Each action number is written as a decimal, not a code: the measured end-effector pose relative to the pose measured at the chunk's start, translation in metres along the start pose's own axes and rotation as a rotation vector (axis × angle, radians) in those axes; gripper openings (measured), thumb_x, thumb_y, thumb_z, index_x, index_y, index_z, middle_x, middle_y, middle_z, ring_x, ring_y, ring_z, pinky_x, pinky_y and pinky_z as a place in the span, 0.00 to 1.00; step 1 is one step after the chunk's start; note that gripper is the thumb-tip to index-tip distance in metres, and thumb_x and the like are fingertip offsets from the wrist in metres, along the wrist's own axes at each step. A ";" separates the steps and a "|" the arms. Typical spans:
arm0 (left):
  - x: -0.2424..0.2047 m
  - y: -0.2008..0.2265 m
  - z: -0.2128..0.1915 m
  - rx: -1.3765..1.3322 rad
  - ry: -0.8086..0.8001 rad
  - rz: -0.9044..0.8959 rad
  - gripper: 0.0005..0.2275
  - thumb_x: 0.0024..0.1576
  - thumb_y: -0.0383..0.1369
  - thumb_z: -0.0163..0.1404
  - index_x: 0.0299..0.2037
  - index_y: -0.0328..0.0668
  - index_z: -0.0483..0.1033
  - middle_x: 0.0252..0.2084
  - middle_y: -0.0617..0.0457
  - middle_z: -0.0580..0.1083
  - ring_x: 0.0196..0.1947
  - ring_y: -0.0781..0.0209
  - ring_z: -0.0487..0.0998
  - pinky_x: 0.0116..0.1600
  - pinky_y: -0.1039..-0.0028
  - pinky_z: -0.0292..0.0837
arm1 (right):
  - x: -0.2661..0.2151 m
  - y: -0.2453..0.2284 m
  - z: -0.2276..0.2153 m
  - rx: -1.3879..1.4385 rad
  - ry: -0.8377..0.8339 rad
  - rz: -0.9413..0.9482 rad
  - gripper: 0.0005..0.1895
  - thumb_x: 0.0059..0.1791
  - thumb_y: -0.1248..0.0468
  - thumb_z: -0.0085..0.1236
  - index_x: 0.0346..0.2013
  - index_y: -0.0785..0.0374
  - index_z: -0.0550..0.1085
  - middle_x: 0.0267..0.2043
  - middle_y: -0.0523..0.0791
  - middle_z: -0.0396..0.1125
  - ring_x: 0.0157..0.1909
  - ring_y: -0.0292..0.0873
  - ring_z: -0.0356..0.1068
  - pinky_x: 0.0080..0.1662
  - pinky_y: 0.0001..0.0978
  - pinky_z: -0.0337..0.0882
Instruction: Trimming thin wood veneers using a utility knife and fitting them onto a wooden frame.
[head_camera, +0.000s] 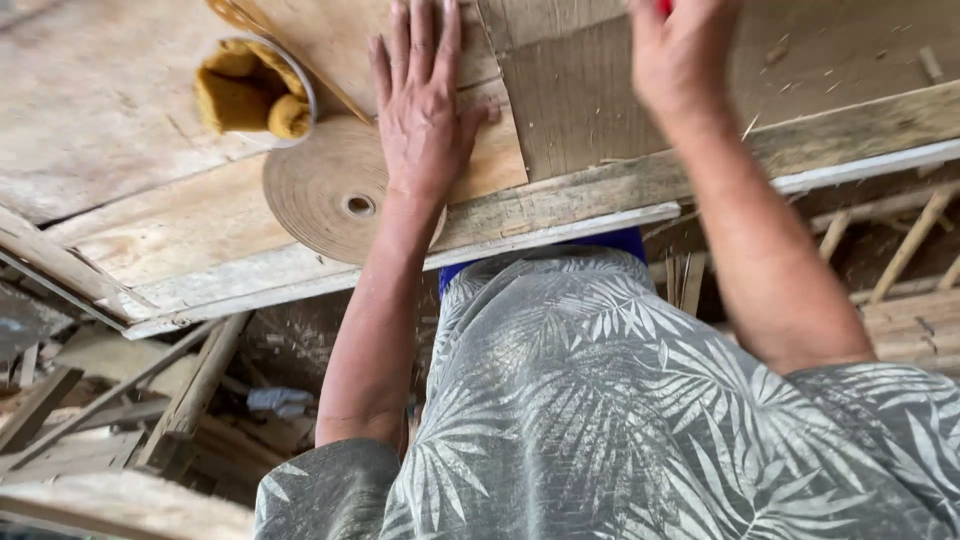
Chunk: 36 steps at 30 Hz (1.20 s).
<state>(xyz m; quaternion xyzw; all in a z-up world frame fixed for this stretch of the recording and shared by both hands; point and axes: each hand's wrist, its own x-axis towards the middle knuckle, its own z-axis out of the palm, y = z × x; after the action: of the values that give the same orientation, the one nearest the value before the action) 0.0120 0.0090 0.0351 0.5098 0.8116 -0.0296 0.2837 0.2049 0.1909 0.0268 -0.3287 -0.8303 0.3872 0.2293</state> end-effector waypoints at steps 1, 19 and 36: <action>0.003 -0.004 0.002 0.008 0.060 0.008 0.55 0.54 0.55 0.77 0.79 0.49 0.45 0.81 0.47 0.46 0.81 0.44 0.43 0.82 0.51 0.38 | -0.002 -0.016 0.006 -0.037 -0.025 0.109 0.10 0.65 0.66 0.47 0.42 0.65 0.73 0.25 0.42 0.70 0.24 0.38 0.73 0.30 0.31 0.74; -0.005 -0.017 -0.004 -0.067 0.035 0.082 0.49 0.61 0.59 0.65 0.79 0.51 0.40 0.82 0.48 0.43 0.80 0.51 0.36 0.79 0.51 0.25 | -0.101 -0.090 0.073 -0.244 -0.333 0.275 0.32 0.57 0.75 0.43 0.76 0.65 0.51 0.37 0.58 0.72 0.34 0.58 0.71 0.39 0.49 0.70; -0.008 -0.012 -0.012 0.031 -0.056 0.078 0.50 0.66 0.60 0.60 0.79 0.46 0.32 0.82 0.43 0.34 0.80 0.46 0.30 0.79 0.49 0.22 | -0.116 -0.090 0.052 -0.118 -0.283 0.363 0.32 0.60 0.70 0.45 0.78 0.62 0.48 0.33 0.48 0.67 0.22 0.43 0.68 0.29 0.34 0.75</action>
<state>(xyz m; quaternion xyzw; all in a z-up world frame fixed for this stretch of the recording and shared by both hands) -0.0012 0.0008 0.0460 0.5443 0.7824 -0.0453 0.2992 0.2172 0.0379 0.0531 -0.4278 -0.8027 0.4152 0.0180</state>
